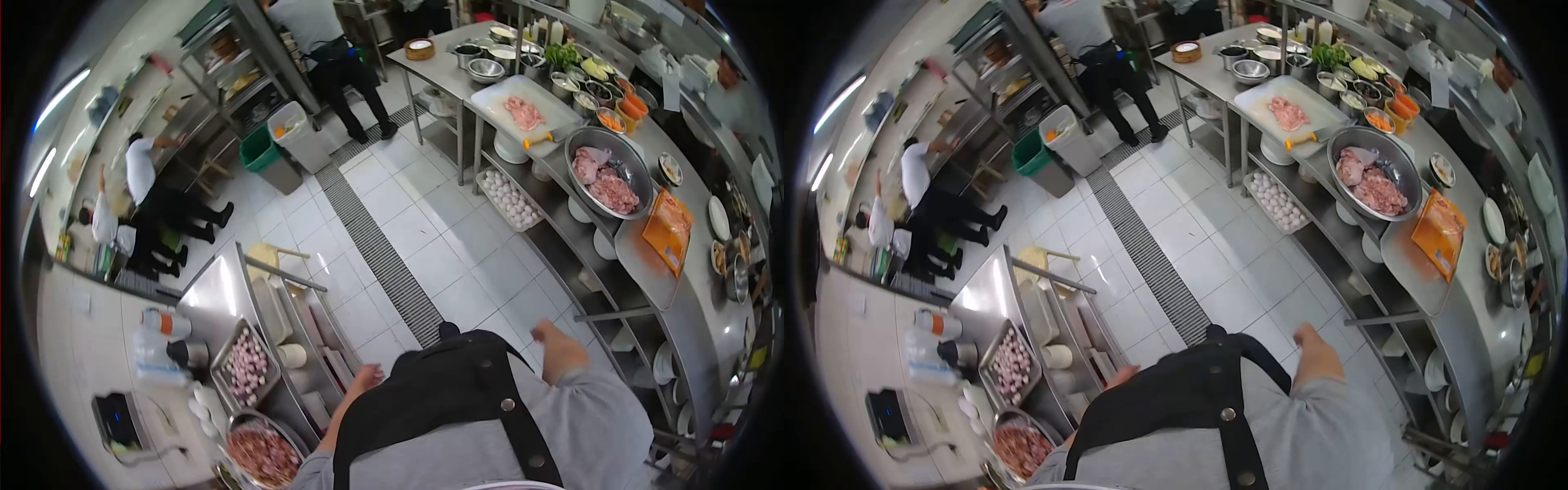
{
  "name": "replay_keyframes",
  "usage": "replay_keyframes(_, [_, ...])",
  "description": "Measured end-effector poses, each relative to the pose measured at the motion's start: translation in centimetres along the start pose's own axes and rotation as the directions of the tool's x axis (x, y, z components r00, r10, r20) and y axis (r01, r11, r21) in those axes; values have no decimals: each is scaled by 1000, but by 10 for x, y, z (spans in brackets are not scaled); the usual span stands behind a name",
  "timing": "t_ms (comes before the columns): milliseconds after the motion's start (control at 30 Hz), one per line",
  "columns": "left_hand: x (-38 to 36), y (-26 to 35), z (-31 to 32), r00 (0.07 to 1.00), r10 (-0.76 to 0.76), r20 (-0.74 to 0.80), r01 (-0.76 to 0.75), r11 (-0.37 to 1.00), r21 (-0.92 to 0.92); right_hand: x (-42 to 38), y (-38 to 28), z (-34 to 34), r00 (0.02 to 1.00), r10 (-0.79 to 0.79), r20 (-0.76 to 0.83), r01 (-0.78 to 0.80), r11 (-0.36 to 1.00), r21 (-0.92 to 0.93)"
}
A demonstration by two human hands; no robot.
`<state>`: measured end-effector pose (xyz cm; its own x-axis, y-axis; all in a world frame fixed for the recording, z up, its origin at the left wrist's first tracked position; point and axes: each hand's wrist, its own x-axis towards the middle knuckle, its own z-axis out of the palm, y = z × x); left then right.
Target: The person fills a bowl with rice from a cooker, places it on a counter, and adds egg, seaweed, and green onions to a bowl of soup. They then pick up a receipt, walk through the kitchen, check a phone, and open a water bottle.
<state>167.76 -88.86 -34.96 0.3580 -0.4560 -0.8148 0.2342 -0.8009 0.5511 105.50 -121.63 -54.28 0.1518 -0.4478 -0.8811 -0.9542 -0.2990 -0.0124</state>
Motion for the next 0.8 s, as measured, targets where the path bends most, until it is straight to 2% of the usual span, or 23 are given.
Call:
replay_keyframes(33, [-9, -6, -6, 999, -40, -22, 42, 993, 109, 37, -34, -43, 999, 38, -31, -37, 999, 39])
replay_keyframes(67, [-13, -17, -20, 996, -84, -44, 90, 978, 190, -43, -78, -139, 997, 39, -69, -24, 979, 203])
replay_keyframes(100, [-15, -19, -31, 991, -122, -58, 132, 965, 227, -75, -121, -215, 993, -19, -115, 58, 936, 347])
replay_keyframes(133, [-14, -18, -40, 985, -158, -63, 169, 955, 243, -83, -155, -285, 966, -181, -187, 233, 923, 308])
replay_keyframes(167, [-13, -14, -49, 979, -189, -70, 201, 948, 248, -95, -187, -345, 903, -216, -370, 387, 782, 489])
replay_keyframes(200, [-9, -5, -57, 975, -209, -76, 222, 943, 249, -80, -215, -395, 808, -199, -555, 543, 617, 570])
replay_keyframes(233, [-1, 6, -65, 971, -226, -77, 239, 938, 250, -102, -242, -461, 702, -257, -665, 635, 649, 419])
replay_keyframes(267, [8, 19, -72, 970, -229, -84, 243, 939, 243, -132, -270, -517, 549, -228, -804, 809, 385, 444])
replay_keyframes(300, [22, 34, -81, 970, -228, -88, 243, 940, 241, -168, -292, -575, 424, -269, -865, 896, 266, 356])
replay_keyframes(333, [39, 52, -92, 970, -221, -96, 238, 942, 237, -248, -319, -623, 325, -196, -925, 945, 104, 310])
replay_keyframes(400, [83, 97, -116, 976, -177, -128, 202, 956, 213, -365, -350, -690, -13, -50, -999, 997, -74, -9])
replay_keyframes(433, [111, 125, -133, 977, -134, -164, 164, 969, 186, -410, -356, -708, -178, 27, -984, 961, -212, -180])
replay_keyframes(467, [140, 162, -152, 975, -75, -207, 104, 985, 135, -461, -365, -719, -461, 136, -877, 880, -54, -471])
replay_keyframes(500, [174, 212, -173, 963, 12, -271, 4, 998, 61, -482, -368, -721, -616, 243, -749, 717, -222, -661])
replay_keyframes(533, [210, 273, -193, 928, 135, -347, -150, 989, -17, -510, -385, -733, -768, 375, -519, 473, -213, -855])
replay_keyframes(567, [230, 337, -210, 868, 258, -425, -320, 944, -79, -538, -402, -745, -848, 473, -239, 191, -148, -970])
replay_keyframes(600, [227, 419, -218, 767, 403, -499, -514, 852, -102, -557, -421, -749, -910, 414, -31, 15, -42, -999])
replay_keyframes(633, [216, 507, -222, 639, 533, -555, -686, 721, -98, -576, -439, -753, -926, 334, 179, -178, 33, -983])
replay_keyframes(667, [195, 590, -221, 483, 682, -549, -830, 556, -38, -577, -447, -750, -967, 154, 202, -210, -35, -977])
replay_keyframes(700, [133, 676, -208, 373, 769, -519, -870, 484, 92, -575, -461, -758, -967, 169, 188, -201, -61, -978])
replay_keyframes(767, [7, 794, -171, 131, 923, -362, -991, 131, -24, -570, -491, -777, -977, 114, 178, -194, -152, -969])
replay_keyframes(800, [-35, 826, -162, -104, 958, -267, -993, -114, -23, -566, -503, -789, -974, 138, 180, -202, -172, -964])
